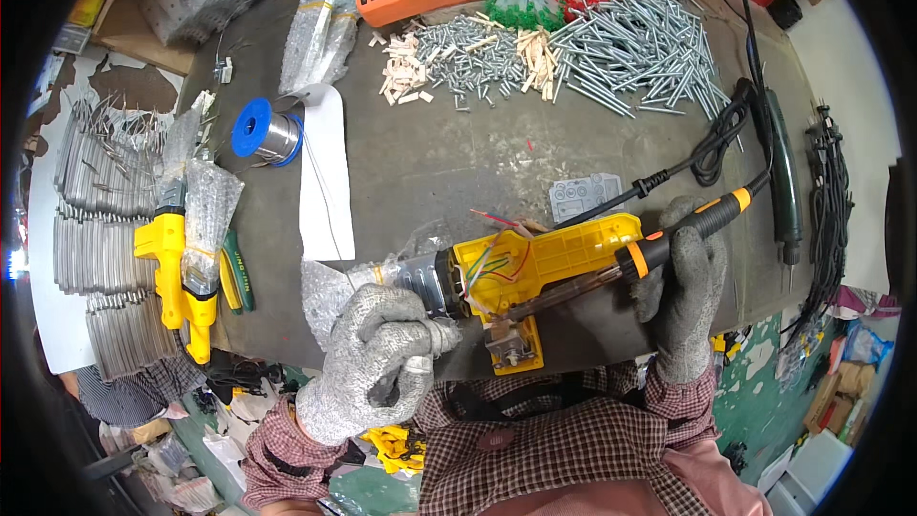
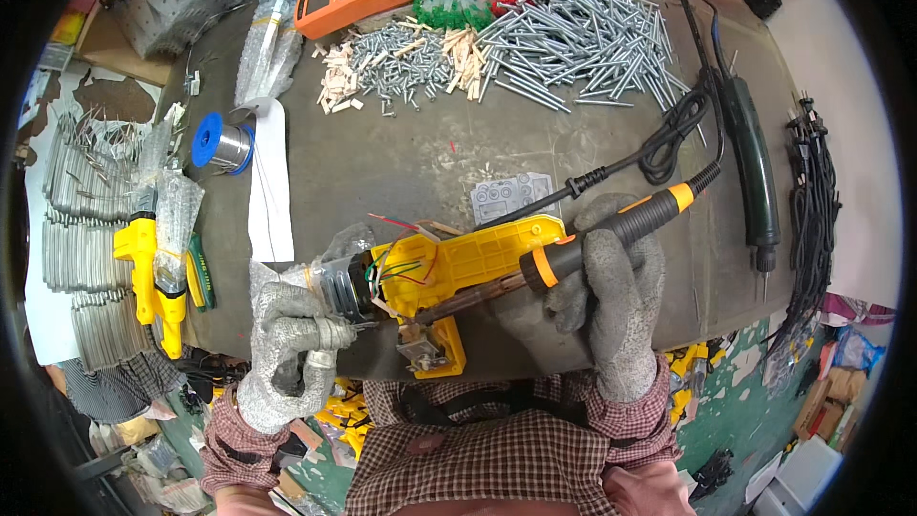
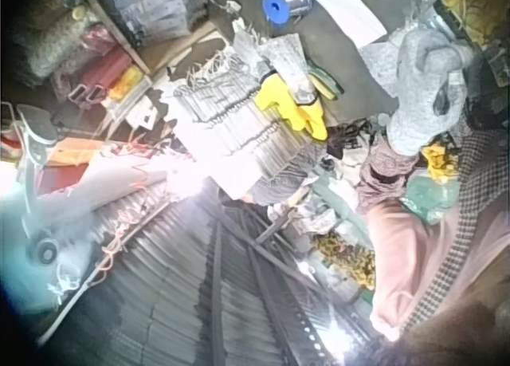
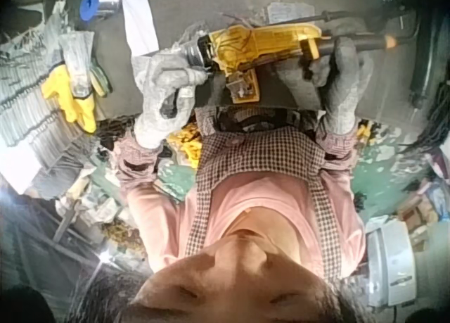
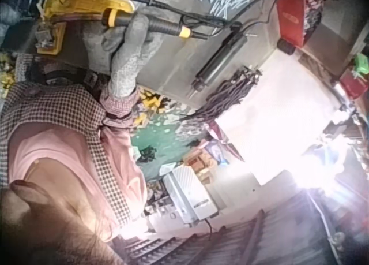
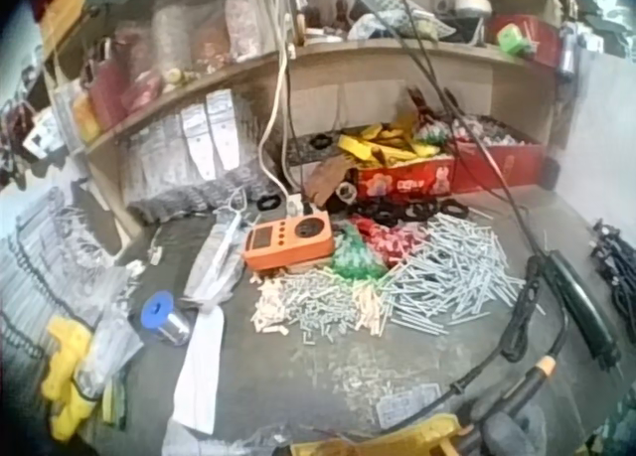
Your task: Assembling internal circuit components, wiring, and soldering for yellow handheld electronic devices at a workbench.
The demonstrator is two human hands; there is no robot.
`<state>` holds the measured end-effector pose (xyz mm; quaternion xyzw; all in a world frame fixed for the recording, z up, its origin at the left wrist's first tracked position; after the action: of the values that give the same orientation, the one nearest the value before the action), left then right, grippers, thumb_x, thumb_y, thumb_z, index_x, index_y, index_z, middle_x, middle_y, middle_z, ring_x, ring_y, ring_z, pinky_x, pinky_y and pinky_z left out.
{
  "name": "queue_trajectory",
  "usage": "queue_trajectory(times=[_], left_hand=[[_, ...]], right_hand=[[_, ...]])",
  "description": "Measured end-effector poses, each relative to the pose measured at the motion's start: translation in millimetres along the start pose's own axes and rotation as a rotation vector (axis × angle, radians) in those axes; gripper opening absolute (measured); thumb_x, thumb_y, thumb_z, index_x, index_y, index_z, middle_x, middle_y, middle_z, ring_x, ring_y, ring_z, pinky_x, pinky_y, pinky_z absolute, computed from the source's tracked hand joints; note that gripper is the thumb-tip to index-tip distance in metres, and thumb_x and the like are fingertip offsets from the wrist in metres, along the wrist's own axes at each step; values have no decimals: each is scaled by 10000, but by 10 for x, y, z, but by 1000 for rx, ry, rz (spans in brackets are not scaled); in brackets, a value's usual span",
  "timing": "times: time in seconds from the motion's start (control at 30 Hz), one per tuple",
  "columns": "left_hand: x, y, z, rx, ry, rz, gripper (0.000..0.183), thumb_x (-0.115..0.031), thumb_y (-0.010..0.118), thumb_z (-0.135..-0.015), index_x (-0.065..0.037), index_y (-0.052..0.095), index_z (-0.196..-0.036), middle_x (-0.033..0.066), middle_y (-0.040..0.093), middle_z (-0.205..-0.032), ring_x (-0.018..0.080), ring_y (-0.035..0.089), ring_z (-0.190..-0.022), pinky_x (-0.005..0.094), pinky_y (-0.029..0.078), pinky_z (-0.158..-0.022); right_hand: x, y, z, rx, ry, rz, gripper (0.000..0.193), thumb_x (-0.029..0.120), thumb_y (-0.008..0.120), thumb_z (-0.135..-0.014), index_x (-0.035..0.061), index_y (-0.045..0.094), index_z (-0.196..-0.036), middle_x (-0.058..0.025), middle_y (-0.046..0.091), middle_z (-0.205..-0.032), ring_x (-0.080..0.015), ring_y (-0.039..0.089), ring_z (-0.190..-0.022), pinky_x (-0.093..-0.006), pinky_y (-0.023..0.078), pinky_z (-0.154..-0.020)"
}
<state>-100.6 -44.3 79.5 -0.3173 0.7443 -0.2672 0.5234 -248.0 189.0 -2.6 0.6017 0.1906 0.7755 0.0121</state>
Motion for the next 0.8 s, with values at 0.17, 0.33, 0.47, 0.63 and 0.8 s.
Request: queue_trajectory(times=[0.17,0.33,0.47,0.63,0.8], left_hand=[[-51,92,-33,49,-13,-44,411,-47,706,-722,-112,743,-1125,99,633,-951,291,626,-875,413,501,-778],[-116,166,-101,151,60,-144,423,-98,720,-716,-113,737,-1139,78,671,-993,277,636,-869,436,478,-817],[-97,208,-117,153,33,-159,336,-66,738,-747,-100,721,-1081,58,710,-983,268,651,-879,438,460,-823],[-83,240,-137,142,35,-179,377,-126,703,-727,-114,733,-1103,25,716,-995,230,648,-883,418,450,-808],[-77,254,-127,152,43,-182,386,-141,712,-725,-114,729,-1109,22,718,-1015,219,648,-883,417,446,-808]], right_hand=[[9,3,12,-36,28,7,244,237,547,-1008,25,528,-1128,-45,592,-588,-96,522,-397,-208,415,-376],[-17,-25,12,-37,19,-13,249,241,552,-1007,25,528,-1128,-42,592,-590,-98,530,-405,-204,410,-377],[-21,-30,13,-13,16,9,261,247,564,-1002,23,527,-1129,-50,602,-613,-105,536,-410,-206,403,-376],[-19,-53,11,-40,21,37,279,255,582,-996,19,528,-1134,-53,611,-630,-107,543,-417,-208,405,-382],[-35,-53,16,-31,17,11,289,252,595,-993,17,529,-1149,-52,624,-670,-104,567,-456,-206,428,-417]])
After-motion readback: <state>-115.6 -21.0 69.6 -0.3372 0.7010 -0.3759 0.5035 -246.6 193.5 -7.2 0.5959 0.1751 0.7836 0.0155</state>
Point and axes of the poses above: each hand's wrist, its own z-axis away from the middle knuckle, its own y-axis out of the palm, x = y × z, the point moved 8 cm from there along -z, towards the middle knuckle
